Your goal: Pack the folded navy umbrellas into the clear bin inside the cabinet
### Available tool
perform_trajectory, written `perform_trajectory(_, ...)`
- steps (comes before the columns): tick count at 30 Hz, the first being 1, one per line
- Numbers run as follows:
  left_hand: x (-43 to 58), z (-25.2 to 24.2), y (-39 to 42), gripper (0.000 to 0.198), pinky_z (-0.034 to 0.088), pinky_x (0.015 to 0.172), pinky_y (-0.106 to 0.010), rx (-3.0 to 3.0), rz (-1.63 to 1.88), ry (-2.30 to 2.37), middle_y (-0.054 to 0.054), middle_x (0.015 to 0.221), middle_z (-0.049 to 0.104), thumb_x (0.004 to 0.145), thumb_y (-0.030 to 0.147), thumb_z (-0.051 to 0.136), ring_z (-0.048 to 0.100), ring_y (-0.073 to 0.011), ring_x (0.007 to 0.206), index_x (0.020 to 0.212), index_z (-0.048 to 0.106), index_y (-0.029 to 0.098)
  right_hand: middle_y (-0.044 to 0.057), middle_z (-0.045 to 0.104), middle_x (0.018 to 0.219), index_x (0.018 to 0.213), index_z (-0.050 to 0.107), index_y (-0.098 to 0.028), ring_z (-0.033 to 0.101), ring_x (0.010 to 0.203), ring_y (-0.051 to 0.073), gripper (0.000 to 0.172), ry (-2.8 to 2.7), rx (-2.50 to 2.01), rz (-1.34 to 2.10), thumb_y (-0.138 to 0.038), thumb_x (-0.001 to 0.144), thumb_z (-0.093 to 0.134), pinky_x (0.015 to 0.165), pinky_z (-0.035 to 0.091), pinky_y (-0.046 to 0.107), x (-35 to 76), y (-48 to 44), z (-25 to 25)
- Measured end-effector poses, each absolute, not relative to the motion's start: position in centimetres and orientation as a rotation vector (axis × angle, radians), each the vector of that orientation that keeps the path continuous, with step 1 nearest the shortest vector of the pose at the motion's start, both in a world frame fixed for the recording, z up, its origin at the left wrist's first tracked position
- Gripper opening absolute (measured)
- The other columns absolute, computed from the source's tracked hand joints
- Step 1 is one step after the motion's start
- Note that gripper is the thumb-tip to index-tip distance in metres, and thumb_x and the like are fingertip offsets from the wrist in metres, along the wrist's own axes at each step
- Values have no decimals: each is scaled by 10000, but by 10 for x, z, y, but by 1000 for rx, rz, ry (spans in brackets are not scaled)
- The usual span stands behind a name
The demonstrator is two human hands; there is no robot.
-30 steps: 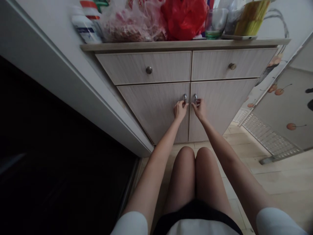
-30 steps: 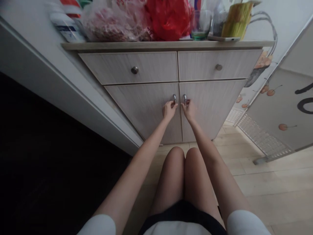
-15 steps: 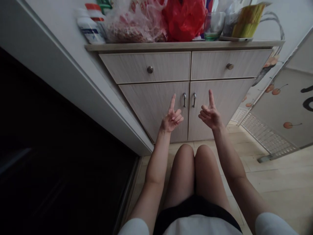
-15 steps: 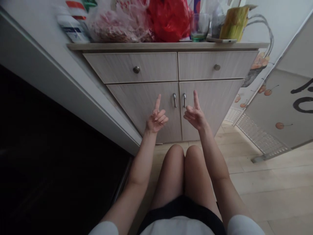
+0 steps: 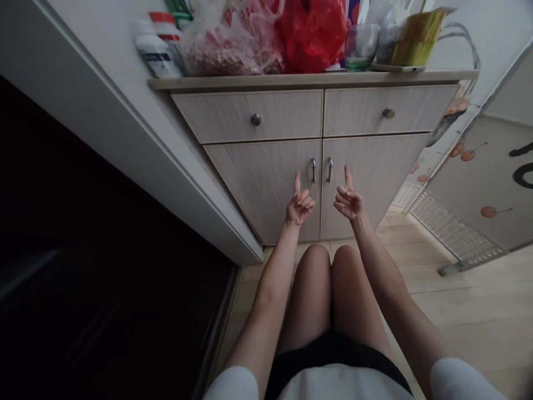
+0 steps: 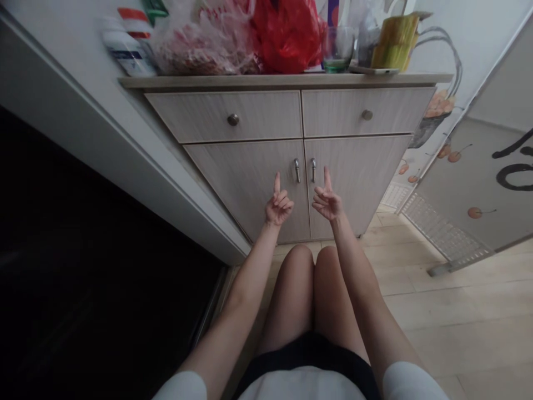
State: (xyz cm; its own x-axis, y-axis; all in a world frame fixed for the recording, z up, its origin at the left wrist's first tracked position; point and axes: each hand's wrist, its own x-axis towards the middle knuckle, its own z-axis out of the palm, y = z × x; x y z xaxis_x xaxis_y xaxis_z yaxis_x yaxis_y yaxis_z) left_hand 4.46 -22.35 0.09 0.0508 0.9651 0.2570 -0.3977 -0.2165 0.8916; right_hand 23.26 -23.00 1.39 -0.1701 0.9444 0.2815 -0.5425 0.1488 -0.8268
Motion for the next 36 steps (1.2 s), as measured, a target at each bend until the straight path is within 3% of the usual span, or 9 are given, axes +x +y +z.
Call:
perform_trajectory(5, 41, 0, -214, 460, 379, 579, -284, 1146, 1443, 711, 73, 599, 218, 1000, 460, 454, 210, -124, 473, 1450, 513, 385, -120, 283, 593, 1519, 354, -388, 135, 462, 104, 750, -1180, -562, 1297, -497, 807, 562, 471, 214, 239, 237, -221, 11)
perform_trajectory(8, 45, 2, -195, 400, 410, 602, -264, 1206, 1386, 808, 69, 600, 355, 971, 405, 552, 341, -106, 493, 1359, 601, 319, -67, 474, 673, 1463, 466, -326, 366, 525, 121, 672, -1252, -771, 1109, -549, 834, 545, 527, 339, 249, 234, -199, 7)
perform_trajectory(12, 62, 11, -158, 191, 478, 732, -265, 1305, 1547, 1245, -16, 782, 634, 920, 246, 635, 592, -127, 716, 1093, 705, 203, 89, 665, 960, 1262, 623, -179, 601, 834, 185, 593, -1280, -1134, 620, -606, 861, 528, 731, 489, 321, 223, -154, 1)
perform_trajectory(15, 77, 17, -138, 174, 489, 837, -314, 1488, 1562, 1501, -78, 919, 714, 880, 185, 681, 665, -187, 878, 1052, 700, 172, 154, 678, 1085, 1166, 641, -166, 628, 962, 229, 507, -1352, -1216, 364, -570, 877, 541, 846, 503, 383, 213, -126, -1)
perform_trajectory(18, 83, 20, -128, 262, 480, 858, -353, 1656, 1473, 1623, -100, 905, 718, 864, 200, 714, 675, -233, 903, 1121, 683, 155, 142, 693, 1027, 1090, 639, -170, 651, 871, 220, 383, -1368, -1275, 337, -488, 906, 531, 815, 505, 376, 207, -112, -1)
perform_trajectory(20, 83, 20, -125, 179, 473, 864, -359, 1740, 1435, 1684, -113, 892, 703, 859, 199, 720, 668, -248, 909, 1030, 702, 150, 125, 696, 993, 1071, 634, -172, 655, 818, 207, 319, -1352, -1297, 347, -423, 924, 502, 787, 504, 361, 205, -109, -2)
perform_trajectory(23, 82, 20, -126, 21, 467, 867, -352, 1831, 1377, 1745, -143, 953, 691, 866, 175, 696, 662, -258, 945, 871, 696, 155, 103, 696, 975, 1058, 629, -182, 655, 809, 202, 258, -1359, -1284, 326, -356, 923, 496, 788, 506, 355, 207, -110, -6)
perform_trajectory(29, 82, 18, -154, 132, 468, 817, -335, 1836, 1220, 1823, -127, 981, 728, 965, 240, 558, 686, -248, 915, 995, 673, 183, 73, 690, 963, 1020, 614, -227, 663, 810, 209, 180, -1396, -1238, 308, -358, 932, 529, 793, 525, 368, 216, -132, -12)
perform_trajectory(36, 55, -9, -222, 151, 469, 866, -357, 2012, 1414, 1729, -119, 927, 736, 974, 286, 535, 685, -242, 869, 953, 647, 187, 102, 703, 1004, 1041, 582, -222, 685, 815, 230, 216, -1446, -1177, 278, -401, 946, 506, 780, 536, 388, 239, -197, -12)
